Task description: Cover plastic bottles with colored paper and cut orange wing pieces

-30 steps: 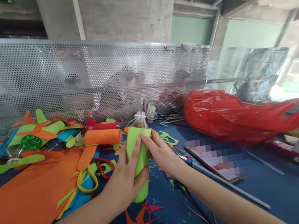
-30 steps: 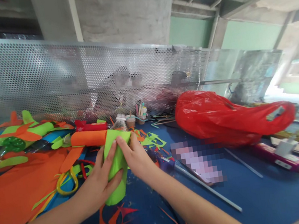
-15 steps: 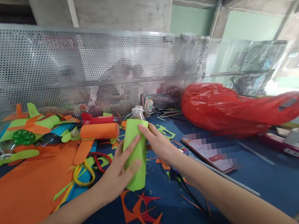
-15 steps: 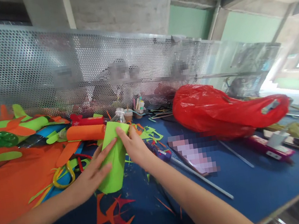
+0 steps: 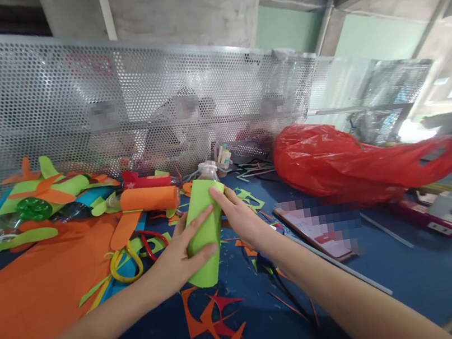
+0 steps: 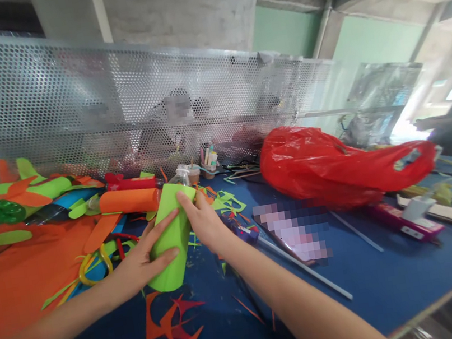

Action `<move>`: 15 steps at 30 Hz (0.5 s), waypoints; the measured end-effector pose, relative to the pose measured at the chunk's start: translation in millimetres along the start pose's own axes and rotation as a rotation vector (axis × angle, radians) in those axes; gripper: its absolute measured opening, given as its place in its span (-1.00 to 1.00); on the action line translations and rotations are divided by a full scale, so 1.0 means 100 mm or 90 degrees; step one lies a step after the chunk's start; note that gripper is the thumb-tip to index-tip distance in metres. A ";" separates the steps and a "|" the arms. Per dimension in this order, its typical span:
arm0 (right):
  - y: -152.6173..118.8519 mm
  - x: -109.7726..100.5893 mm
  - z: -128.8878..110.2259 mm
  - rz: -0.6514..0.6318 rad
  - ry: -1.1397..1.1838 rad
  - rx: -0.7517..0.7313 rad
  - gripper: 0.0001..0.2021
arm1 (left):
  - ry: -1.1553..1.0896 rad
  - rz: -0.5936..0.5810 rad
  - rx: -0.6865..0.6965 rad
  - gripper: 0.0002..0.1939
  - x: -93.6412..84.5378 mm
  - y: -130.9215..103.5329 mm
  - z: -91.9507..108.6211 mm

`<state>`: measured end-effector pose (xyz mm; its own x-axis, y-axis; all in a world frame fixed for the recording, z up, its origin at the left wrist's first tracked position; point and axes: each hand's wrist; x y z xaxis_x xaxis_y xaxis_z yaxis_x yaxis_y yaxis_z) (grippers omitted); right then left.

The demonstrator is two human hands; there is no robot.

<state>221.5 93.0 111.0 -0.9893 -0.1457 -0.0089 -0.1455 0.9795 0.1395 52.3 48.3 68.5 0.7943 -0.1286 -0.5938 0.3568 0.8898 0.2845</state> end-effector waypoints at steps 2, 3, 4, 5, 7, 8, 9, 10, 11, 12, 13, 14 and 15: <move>0.00 0.01 0.00 0.001 0.030 0.011 -0.54 | 0.031 0.003 -0.009 -0.17 0.01 0.00 0.02; 0.00 0.01 -0.01 0.000 0.043 0.017 -0.54 | 0.046 0.008 -0.012 -0.13 0.02 0.00 0.03; 0.00 0.02 -0.01 -0.002 0.054 0.021 -0.53 | 0.058 0.015 -0.012 -0.11 0.03 0.00 0.04; -0.01 0.02 0.00 -0.003 0.061 0.025 -0.53 | 0.070 0.023 -0.011 -0.10 0.04 -0.01 0.06; -0.01 0.03 0.01 0.002 0.066 0.028 -0.51 | 0.094 0.042 -0.010 -0.07 0.08 -0.02 0.07; -0.01 0.03 0.02 0.008 0.065 0.029 -0.50 | 0.104 0.051 -0.011 -0.06 0.10 -0.02 0.08; -0.02 0.04 0.02 0.011 0.063 0.031 -0.49 | 0.110 0.060 -0.012 -0.08 0.12 -0.03 0.09; -0.02 0.04 0.02 0.013 0.065 0.037 -0.48 | 0.113 0.068 -0.010 -0.12 0.13 -0.04 0.09; -0.02 0.05 0.02 0.012 0.068 0.047 -0.47 | 0.113 0.072 -0.004 -0.15 0.14 -0.04 0.09; -0.03 0.05 0.01 0.007 0.072 0.058 -0.46 | 0.112 0.074 0.002 -0.17 0.14 -0.05 0.09; -0.03 0.04 -0.02 -0.006 0.067 0.069 -0.46 | 0.111 0.074 0.008 -0.18 0.13 -0.06 0.09; -0.04 0.03 -0.05 -0.030 0.038 0.074 -0.47 | 0.110 0.071 0.010 -0.18 0.10 -0.06 0.09; -0.04 0.00 -0.09 -0.057 0.001 0.075 -0.48 | 0.114 0.070 0.014 -0.18 0.07 -0.07 0.08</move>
<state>222.5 87.5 119.5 -0.9724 -0.2328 -0.0144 -0.2331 0.9722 0.0214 59.3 37.7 68.2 0.7293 0.0500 -0.6824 0.2857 0.8839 0.3702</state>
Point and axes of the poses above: each hand's wrist, its own y-axis towards the middle knuckle, its own x-axis out of the palm, z = x × y, and after that the axes turned 2 degrees about y, right-handed
